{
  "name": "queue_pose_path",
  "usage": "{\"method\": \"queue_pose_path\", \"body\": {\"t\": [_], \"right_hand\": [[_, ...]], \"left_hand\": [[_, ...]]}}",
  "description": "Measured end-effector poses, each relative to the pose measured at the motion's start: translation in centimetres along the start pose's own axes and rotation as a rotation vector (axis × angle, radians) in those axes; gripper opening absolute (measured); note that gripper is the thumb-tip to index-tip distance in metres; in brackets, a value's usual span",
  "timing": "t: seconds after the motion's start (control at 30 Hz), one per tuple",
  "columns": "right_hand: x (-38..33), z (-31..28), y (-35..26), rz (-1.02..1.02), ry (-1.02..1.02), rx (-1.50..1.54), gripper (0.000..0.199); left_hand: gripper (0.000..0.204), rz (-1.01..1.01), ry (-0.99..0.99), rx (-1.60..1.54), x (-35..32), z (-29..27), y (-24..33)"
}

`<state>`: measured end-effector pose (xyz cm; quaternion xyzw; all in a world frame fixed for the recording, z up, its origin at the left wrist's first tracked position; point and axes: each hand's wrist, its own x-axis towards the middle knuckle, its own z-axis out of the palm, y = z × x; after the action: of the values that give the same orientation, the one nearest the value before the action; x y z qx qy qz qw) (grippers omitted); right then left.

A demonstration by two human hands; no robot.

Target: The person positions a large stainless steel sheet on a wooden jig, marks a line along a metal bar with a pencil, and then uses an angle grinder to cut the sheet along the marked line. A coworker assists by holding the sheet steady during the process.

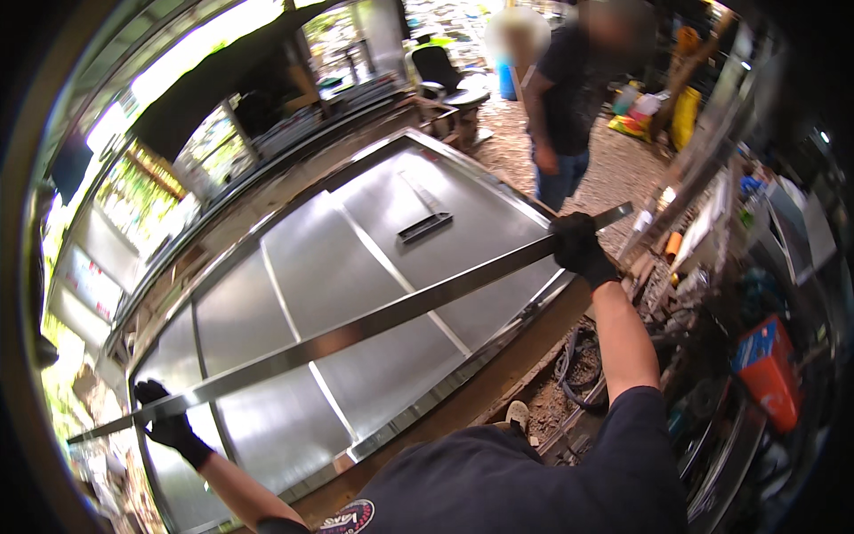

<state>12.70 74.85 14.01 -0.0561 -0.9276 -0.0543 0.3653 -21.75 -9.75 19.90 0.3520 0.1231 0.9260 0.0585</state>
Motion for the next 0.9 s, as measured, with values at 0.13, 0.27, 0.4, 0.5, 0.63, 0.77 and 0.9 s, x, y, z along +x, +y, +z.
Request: {"method": "queue_pose_path", "body": {"t": [0.13,0.27,0.4,0.5,0.63,0.77,0.9], "right_hand": [[2.8,3.2,3.5,0.215,-0.248,-0.217,0.058],[7.3,5.9,1.7,0.135,-0.199,-0.238,0.121],[10.0,1.9,1.5,-0.009,-0.068,-0.034,0.111],[11.6,-2.1,-1.1,-0.057,-0.014,0.042,0.111],[11.5,-6.6,-1.1,0.022,-0.056,-0.097,0.109],[10.0,-10.5,-0.1,-0.008,-0.03,-0.02,0.105],[8.6,-15.5,-0.4,0.001,-0.017,-0.07,0.1]], "left_hand": [[0.036,0.059,0.01,-0.025,2.4,1.0,-2.1],[0.032,0.139,0.062,0.163,5.2,2.2,0.9],[0.026,0.338,0.296,0.306,9.5,8.4,-4.9],[0.022,0.388,0.245,0.144,11.5,12.6,-6.6],[0.023,0.411,0.401,0.417,14.0,17.0,-9.0],[0.021,0.563,0.415,0.413,18.7,17.0,-9.6],[0.025,0.658,0.336,0.482,22.6,19.3,-11.0]]}}
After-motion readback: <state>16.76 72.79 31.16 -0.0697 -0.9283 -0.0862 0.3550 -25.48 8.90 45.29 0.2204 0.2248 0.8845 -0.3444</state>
